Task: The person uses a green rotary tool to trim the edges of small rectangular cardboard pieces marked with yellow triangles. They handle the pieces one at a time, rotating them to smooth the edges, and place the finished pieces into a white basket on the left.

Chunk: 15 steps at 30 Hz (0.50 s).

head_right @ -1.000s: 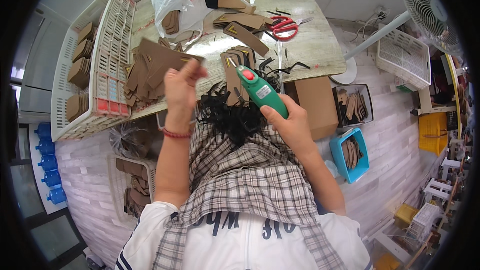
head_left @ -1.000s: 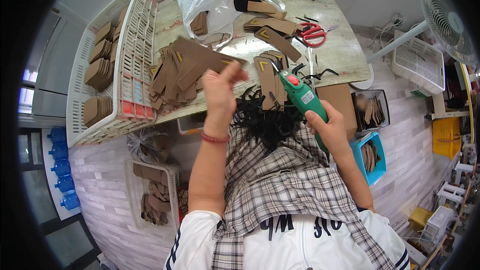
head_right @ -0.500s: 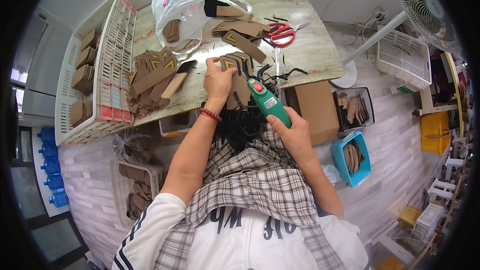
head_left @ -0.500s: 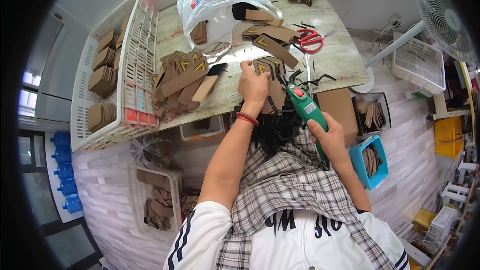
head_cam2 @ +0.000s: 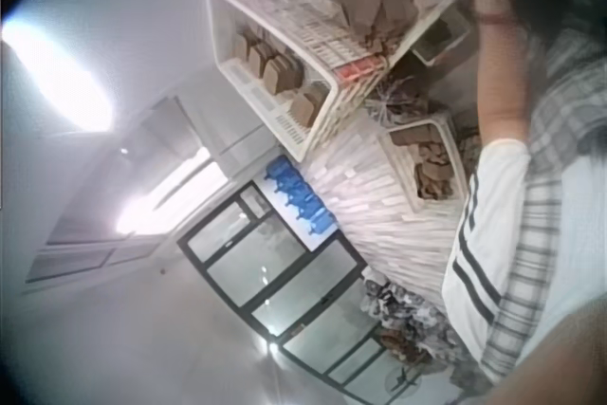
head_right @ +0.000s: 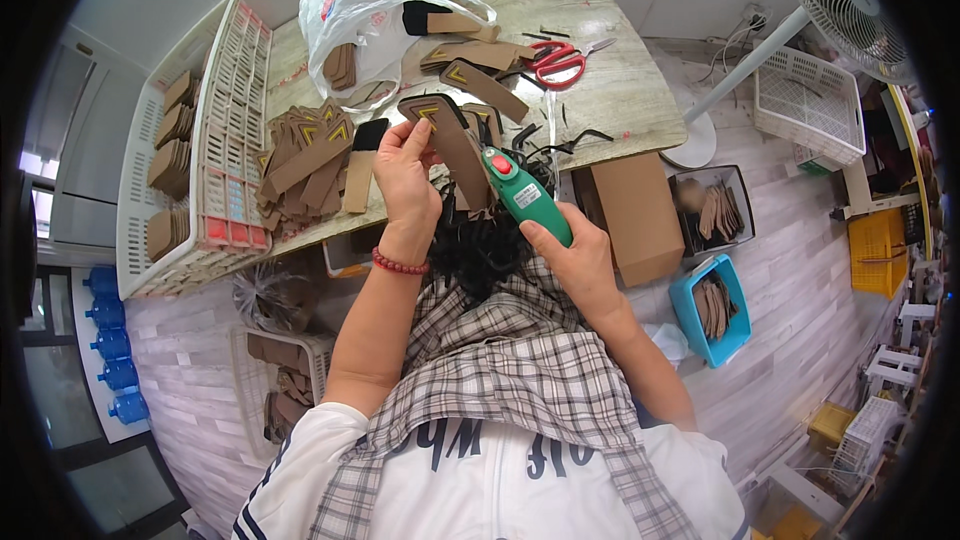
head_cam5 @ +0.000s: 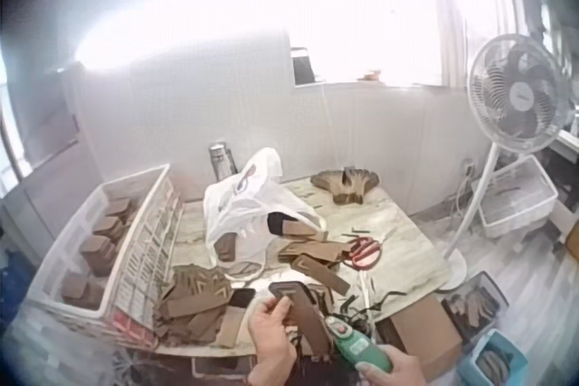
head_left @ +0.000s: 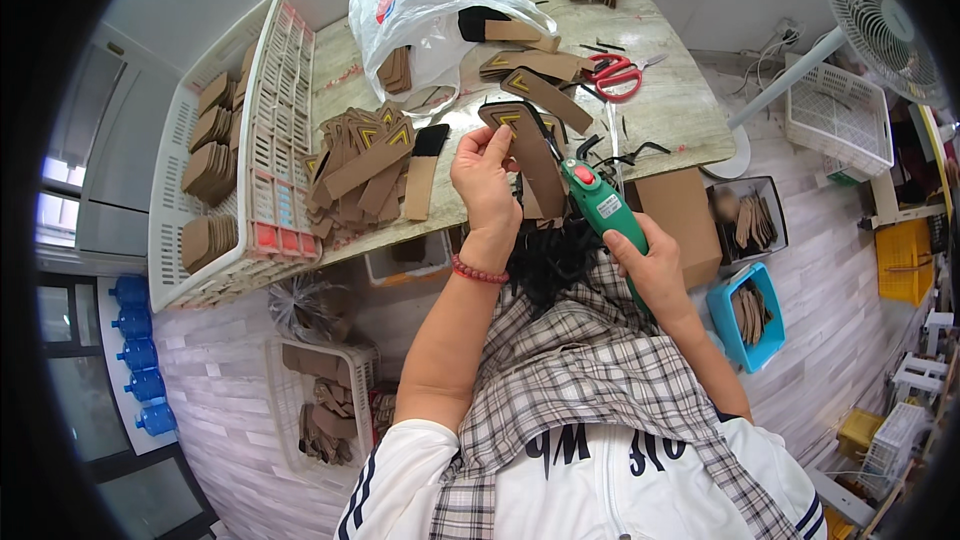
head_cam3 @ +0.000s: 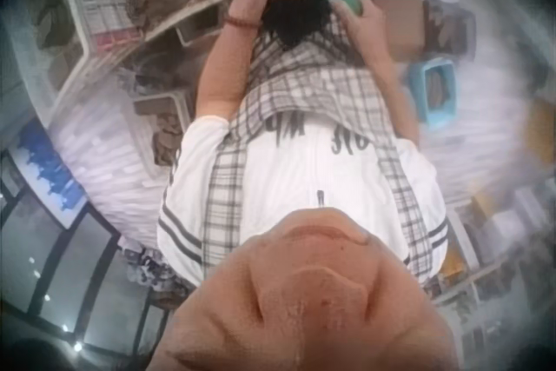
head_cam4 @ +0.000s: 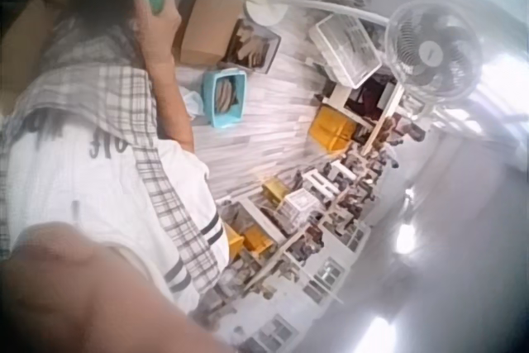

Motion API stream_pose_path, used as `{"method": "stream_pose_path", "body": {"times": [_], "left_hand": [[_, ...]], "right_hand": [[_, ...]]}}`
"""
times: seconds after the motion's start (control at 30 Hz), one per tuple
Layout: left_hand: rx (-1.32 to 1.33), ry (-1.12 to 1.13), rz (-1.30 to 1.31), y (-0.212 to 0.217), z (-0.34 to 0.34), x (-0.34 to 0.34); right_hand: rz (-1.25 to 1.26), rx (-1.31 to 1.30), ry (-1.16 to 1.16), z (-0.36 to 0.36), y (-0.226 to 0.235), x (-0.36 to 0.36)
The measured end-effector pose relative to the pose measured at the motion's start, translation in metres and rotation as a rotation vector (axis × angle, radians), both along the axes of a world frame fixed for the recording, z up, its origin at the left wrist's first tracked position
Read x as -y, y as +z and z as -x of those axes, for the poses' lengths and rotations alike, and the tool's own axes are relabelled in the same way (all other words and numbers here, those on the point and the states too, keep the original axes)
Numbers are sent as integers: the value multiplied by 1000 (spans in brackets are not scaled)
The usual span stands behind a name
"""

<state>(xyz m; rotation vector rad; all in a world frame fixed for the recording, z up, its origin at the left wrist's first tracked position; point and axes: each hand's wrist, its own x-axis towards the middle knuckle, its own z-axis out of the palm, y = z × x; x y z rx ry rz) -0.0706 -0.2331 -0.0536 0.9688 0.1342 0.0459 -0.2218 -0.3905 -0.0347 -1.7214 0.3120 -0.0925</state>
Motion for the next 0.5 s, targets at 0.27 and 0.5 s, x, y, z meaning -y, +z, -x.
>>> {"method": "stream_pose_path", "body": {"times": [0.27, 0.5], "left_hand": [[-34, -62, 86, -3, 15, 13], [-59, -121, 78, -2, 22, 17]], "right_hand": [[-40, 19, -7, 1, 6, 3], [-59, 30, -30, 2, 9, 3]]}}
